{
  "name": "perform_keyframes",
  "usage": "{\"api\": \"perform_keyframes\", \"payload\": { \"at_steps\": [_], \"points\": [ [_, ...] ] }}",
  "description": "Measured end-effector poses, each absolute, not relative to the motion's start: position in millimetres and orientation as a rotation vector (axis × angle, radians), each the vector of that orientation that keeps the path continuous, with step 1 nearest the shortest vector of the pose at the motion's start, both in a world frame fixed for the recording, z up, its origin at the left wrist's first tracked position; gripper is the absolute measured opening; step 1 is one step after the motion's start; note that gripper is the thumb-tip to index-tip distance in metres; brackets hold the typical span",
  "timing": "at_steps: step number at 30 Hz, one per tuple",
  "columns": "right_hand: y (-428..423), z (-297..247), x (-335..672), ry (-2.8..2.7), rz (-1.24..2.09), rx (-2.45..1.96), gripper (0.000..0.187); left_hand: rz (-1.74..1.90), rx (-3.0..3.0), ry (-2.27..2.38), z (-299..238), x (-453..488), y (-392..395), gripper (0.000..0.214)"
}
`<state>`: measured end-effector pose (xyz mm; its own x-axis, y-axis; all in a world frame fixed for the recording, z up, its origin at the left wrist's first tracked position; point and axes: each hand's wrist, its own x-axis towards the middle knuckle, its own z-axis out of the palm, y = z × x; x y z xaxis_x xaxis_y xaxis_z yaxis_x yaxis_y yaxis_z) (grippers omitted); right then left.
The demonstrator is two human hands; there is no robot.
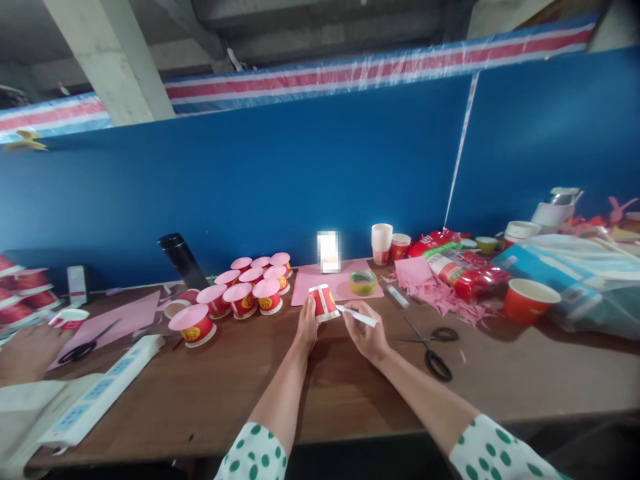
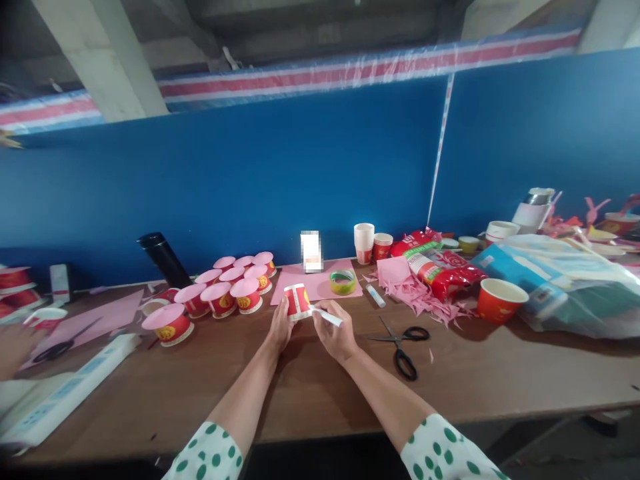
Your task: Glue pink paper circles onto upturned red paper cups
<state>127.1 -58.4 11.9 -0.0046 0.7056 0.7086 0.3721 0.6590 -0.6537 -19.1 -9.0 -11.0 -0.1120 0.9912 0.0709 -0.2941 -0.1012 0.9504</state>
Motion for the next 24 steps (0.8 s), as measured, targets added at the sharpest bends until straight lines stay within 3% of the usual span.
{"api": "perform_keyframes", "payload": {
  "at_steps": [13, 24],
  "points": [
    [-58.5, 11.2, 125.7, -1.788, 0.223, -0.81, 0.01, 1.512, 0.926, 0.878, -14.8, -21.5, -3.5, 0.025],
    [-59.2, 11.2, 126.5, -1.728, 0.227, -0.897, 0.01, 1.475, 1.028, 1.018, -14.4, -20.8, -6.3, 0.039]
  ]
}}
